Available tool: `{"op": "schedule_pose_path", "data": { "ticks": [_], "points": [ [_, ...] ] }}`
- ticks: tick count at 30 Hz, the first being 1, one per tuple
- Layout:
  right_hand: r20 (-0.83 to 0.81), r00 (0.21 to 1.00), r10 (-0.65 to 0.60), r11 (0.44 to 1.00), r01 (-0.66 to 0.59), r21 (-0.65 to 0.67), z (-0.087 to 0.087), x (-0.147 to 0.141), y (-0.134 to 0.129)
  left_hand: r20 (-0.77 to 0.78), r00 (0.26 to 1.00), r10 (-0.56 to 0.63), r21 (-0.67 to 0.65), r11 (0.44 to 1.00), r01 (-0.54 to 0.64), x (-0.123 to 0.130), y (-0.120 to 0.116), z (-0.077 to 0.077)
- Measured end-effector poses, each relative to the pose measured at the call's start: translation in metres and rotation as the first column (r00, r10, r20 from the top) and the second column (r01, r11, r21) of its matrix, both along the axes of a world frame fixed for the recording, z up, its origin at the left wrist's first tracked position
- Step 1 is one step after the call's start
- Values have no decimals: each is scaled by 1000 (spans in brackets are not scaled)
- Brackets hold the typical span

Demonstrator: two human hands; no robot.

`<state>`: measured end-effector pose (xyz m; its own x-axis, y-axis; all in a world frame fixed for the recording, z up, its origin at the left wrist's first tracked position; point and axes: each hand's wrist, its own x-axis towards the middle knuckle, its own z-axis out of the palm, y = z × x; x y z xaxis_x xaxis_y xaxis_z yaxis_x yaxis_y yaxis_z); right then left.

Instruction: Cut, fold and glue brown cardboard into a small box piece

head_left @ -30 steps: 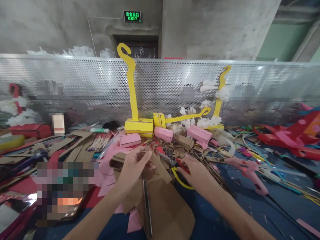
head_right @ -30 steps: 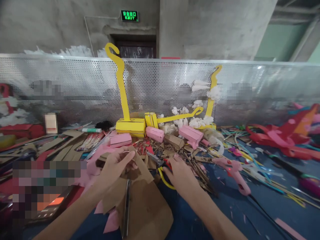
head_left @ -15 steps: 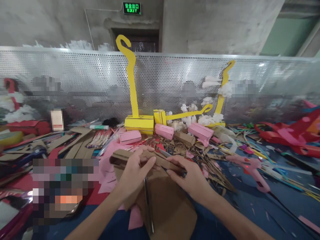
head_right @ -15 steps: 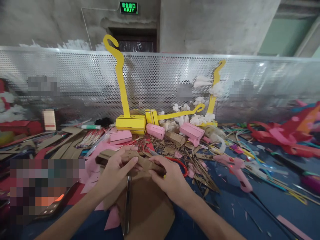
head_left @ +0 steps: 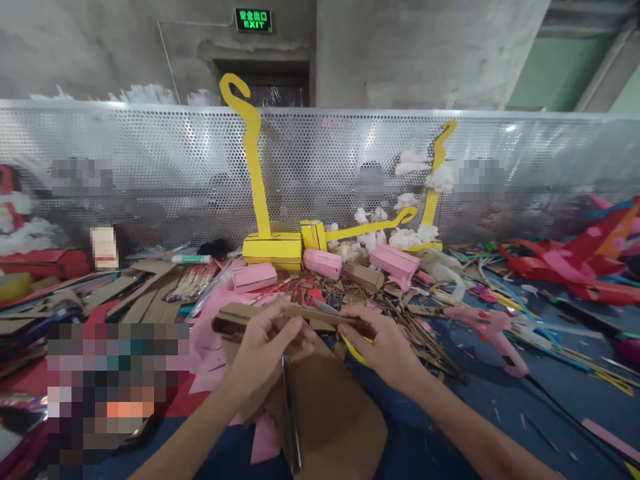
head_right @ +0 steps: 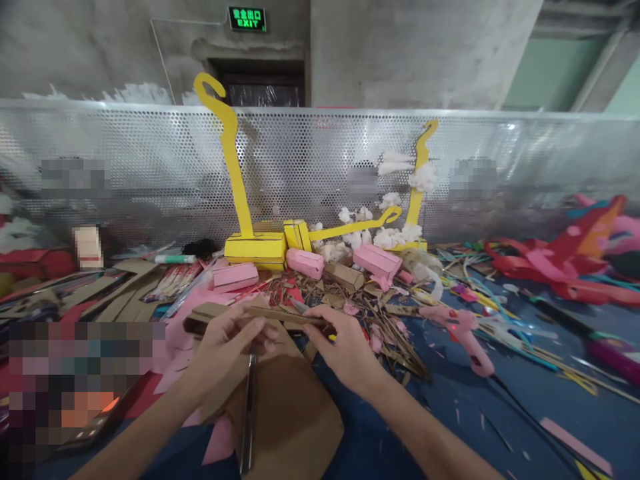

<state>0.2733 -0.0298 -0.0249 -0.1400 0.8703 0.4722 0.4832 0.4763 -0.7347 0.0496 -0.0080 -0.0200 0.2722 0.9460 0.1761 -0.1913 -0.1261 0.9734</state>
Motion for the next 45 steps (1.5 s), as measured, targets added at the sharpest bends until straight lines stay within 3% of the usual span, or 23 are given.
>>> {"op": "schedule_pose_path", "data": {
  "ticks": [3,6,10,12,16,20,26,31,35,41,43,45],
  "points": [
    [19,999,29,993,-31,115,-1,5,3,155,985,-74,-197,975,104,-2,0,7],
    [39,996,79,976,-85,202,0,5,2,75,975,-207,-337,915,221,-5,-2,14],
    [61,995,77,968,-89,234,1,2,1,-110,920,-376,-290,897,332,-6,-7,13],
    [92,996,4,977,-24,212,2,5,3,-151,905,-398,-230,904,360,-5,-9,9],
    [327,916,-232,973,225,61,1,25,9,-199,946,-256,-106,965,239,-1,-10,-1],
    [468,860,-203,966,255,-50,-11,40,14,-230,967,-109,-31,994,105,1,-10,-2],
    [527,823,-213,944,312,-106,-26,30,21,-224,973,-47,39,998,58,2,-5,-7],
    [436,850,-295,923,371,-98,-15,35,20,-152,988,19,93,996,-5,1,-2,-6],
    [259,903,-343,921,377,-96,-4,40,22,-151,988,30,149,989,-8,-1,3,-1],
    [-9,987,-163,980,160,-118,4,15,12,-39,999,37,62,997,-35,-1,6,-2],
    [-132,989,-63,989,44,-144,2,6,5,2,999,37,43,998,-37,-1,6,-1],
    [-176,984,-33,988,6,-153,-1,2,3,34,998,54,19,998,-55,-2,5,1]
  ]
}}
